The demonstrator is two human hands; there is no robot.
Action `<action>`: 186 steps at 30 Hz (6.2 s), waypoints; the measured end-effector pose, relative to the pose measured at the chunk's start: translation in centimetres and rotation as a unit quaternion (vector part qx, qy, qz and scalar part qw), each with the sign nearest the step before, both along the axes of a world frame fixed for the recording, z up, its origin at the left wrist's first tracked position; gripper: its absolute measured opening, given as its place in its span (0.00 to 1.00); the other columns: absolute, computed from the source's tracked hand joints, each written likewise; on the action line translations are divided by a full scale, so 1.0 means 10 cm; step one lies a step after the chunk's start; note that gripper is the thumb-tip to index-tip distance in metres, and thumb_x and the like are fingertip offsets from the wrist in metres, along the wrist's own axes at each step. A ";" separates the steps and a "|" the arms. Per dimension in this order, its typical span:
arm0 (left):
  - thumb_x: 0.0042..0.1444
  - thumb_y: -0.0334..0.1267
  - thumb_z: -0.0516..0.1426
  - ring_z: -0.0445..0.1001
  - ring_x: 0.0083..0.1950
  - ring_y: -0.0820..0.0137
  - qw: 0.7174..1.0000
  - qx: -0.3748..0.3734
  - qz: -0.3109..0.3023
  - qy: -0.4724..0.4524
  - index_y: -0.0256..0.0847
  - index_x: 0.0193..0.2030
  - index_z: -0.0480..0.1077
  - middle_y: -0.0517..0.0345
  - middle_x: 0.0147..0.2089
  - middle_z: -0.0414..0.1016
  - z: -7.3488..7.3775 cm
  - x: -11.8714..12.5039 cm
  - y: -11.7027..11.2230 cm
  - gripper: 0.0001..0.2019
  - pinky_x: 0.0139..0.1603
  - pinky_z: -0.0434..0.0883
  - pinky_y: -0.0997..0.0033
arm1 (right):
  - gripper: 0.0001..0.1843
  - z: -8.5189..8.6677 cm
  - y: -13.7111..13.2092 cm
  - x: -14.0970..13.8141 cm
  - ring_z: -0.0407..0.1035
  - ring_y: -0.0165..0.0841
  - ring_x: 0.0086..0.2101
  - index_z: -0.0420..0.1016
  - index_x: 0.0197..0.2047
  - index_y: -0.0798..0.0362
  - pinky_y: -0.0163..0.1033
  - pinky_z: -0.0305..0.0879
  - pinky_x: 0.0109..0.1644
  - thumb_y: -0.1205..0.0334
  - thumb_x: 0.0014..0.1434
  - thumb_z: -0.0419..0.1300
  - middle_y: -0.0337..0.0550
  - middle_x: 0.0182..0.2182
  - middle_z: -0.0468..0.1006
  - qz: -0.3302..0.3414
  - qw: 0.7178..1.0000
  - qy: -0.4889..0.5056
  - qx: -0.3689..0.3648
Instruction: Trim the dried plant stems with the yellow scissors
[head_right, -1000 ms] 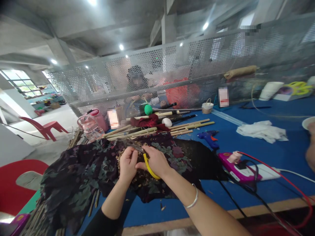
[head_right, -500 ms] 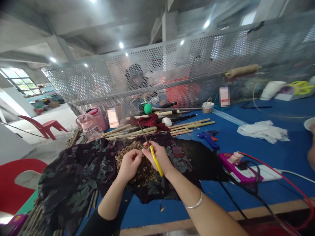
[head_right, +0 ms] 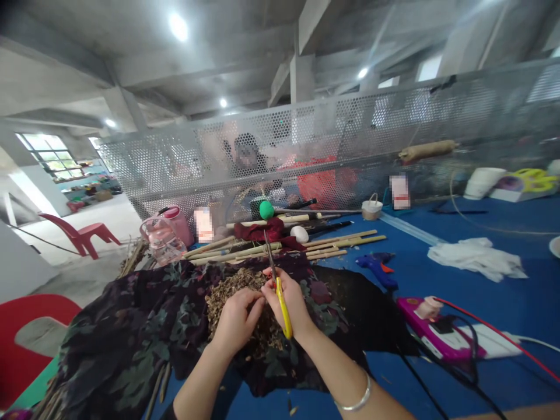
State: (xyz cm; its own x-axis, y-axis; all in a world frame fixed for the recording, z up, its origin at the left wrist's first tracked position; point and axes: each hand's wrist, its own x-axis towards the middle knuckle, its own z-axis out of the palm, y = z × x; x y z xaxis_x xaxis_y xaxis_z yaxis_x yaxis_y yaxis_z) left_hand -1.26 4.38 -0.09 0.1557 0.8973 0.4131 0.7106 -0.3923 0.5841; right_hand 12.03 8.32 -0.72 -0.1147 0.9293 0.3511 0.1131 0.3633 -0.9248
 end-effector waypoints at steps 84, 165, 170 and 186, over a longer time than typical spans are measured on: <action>0.58 0.39 0.47 0.70 0.34 0.69 0.966 0.036 0.088 -0.240 0.38 0.34 0.70 0.55 0.32 0.73 -0.09 -0.07 0.06 0.12 0.37 0.66 0.71 | 0.40 -0.09 -0.03 0.04 0.64 0.44 0.49 0.61 0.54 0.55 0.48 0.60 0.53 0.42 0.42 0.65 0.54 0.48 0.68 0.112 0.942 -0.283 0.142; 0.55 0.35 0.48 0.60 0.22 0.76 0.982 0.063 0.150 -0.094 0.38 0.20 0.65 0.63 0.18 0.63 -0.07 -0.19 0.05 0.14 0.25 0.56 0.77 | 0.27 -0.01 0.03 0.12 0.64 0.31 0.26 0.72 0.39 0.50 0.32 0.57 0.30 0.38 0.42 0.63 0.36 0.26 0.71 0.105 0.937 -0.312 0.116; 0.54 0.43 0.52 0.61 0.21 0.76 0.977 0.036 0.206 -0.043 0.39 0.19 0.67 0.63 0.17 0.63 -0.10 -0.25 0.09 0.17 0.26 0.57 0.75 | 0.30 0.04 0.13 0.34 0.56 0.27 0.25 0.67 0.42 0.54 0.31 0.53 0.27 0.37 0.48 0.58 0.34 0.24 0.64 0.188 0.952 -0.233 0.064; 0.53 0.36 0.55 0.73 0.35 0.69 0.981 -0.096 -0.072 0.152 0.42 0.32 0.76 0.55 0.33 0.74 -0.06 0.28 0.04 0.07 0.37 0.67 0.72 | 0.28 0.03 0.30 0.50 0.52 0.25 0.23 0.63 0.42 0.54 0.32 0.51 0.26 0.36 0.54 0.50 0.33 0.23 0.58 0.152 0.979 -0.118 0.062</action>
